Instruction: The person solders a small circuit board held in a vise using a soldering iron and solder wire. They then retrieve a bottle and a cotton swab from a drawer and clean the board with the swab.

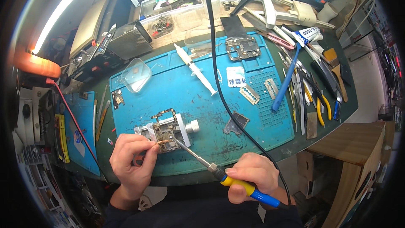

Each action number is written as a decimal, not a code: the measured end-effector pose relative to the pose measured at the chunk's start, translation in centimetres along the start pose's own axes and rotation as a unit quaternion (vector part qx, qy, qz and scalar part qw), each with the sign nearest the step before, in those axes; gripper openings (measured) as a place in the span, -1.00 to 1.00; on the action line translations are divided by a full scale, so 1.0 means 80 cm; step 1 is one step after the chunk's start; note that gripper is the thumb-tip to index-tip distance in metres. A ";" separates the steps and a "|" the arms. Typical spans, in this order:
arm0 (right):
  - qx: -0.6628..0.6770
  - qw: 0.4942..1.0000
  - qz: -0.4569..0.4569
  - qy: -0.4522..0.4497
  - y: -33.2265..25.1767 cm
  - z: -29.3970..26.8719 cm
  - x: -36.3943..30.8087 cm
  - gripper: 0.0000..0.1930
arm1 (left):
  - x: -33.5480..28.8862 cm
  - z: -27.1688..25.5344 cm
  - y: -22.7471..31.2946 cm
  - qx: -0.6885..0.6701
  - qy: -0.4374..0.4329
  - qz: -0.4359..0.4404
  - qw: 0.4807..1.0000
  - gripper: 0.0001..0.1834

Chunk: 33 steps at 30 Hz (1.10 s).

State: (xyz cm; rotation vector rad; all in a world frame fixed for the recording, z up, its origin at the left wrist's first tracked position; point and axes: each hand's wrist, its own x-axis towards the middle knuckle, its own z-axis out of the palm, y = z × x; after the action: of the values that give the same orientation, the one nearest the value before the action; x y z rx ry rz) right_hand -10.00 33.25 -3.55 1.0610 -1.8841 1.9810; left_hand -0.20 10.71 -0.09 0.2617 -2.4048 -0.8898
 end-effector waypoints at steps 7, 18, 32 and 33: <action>0.008 1.000 -0.003 -0.018 0.003 0.000 0.002 -0.73 | 0.002 -0.002 0.000 0.016 -0.010 0.007 1.000 -0.74; -0.012 0.998 0.018 -0.052 -0.003 0.003 0.009 -0.77 | 0.003 -0.002 0.000 0.020 -0.016 0.009 1.000 -0.73; -0.029 0.997 0.026 -0.068 -0.005 0.002 0.011 -0.81 | 0.002 -0.002 0.000 0.013 -0.019 0.006 1.000 -0.72; -0.030 0.997 0.028 -0.070 -0.005 0.001 0.011 -0.81 | 0.002 -0.002 0.000 0.014 -0.019 0.006 1.000 -0.72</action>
State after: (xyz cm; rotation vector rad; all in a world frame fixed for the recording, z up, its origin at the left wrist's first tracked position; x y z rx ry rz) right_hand -10.36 32.92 -2.69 1.1712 -2.0532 1.9111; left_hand -0.28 10.56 0.08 0.2411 -2.4524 -0.8643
